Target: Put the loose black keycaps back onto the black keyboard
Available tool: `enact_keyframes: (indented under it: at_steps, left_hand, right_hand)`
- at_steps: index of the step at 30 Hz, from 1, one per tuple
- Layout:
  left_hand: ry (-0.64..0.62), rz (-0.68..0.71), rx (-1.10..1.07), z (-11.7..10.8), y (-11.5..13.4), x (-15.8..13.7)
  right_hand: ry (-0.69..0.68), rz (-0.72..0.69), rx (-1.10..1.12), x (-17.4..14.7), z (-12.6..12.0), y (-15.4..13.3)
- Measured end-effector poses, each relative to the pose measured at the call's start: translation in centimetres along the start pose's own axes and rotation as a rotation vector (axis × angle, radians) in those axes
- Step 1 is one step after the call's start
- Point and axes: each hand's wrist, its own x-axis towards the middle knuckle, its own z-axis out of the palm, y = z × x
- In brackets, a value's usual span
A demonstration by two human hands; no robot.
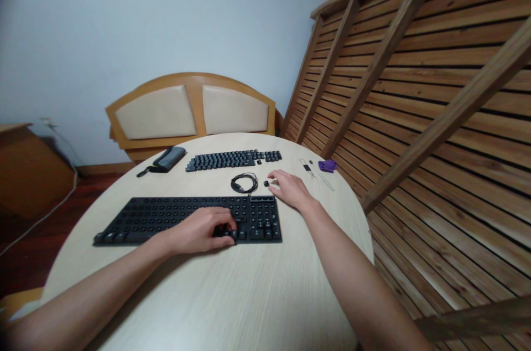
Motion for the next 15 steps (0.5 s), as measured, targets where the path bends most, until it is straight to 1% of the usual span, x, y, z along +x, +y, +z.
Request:
enact_keyframes:
  at_steps: [4, 8, 12, 15]
  left_hand:
    - [0.009, 0.002, 0.001, 0.14, -0.12, -0.06]
    - [0.011, 0.002, -0.003, 0.09, -0.09, -0.03]
    - [-0.004, -0.005, -0.001, -0.09, 0.07, 0.03]
    - [-0.005, -0.003, -0.001, -0.07, 0.05, 0.02]
  right_hand:
    - [-0.034, -0.022, 0.036, 0.20, 0.60, -0.40]
    - [-0.056, -0.020, 0.081, 0.54, 0.88, -0.20]
    - [-0.066, -0.025, 0.164, 0.47, 0.61, 0.33]
    - [-0.055, -0.018, 0.242, -0.02, -0.10, 0.24]
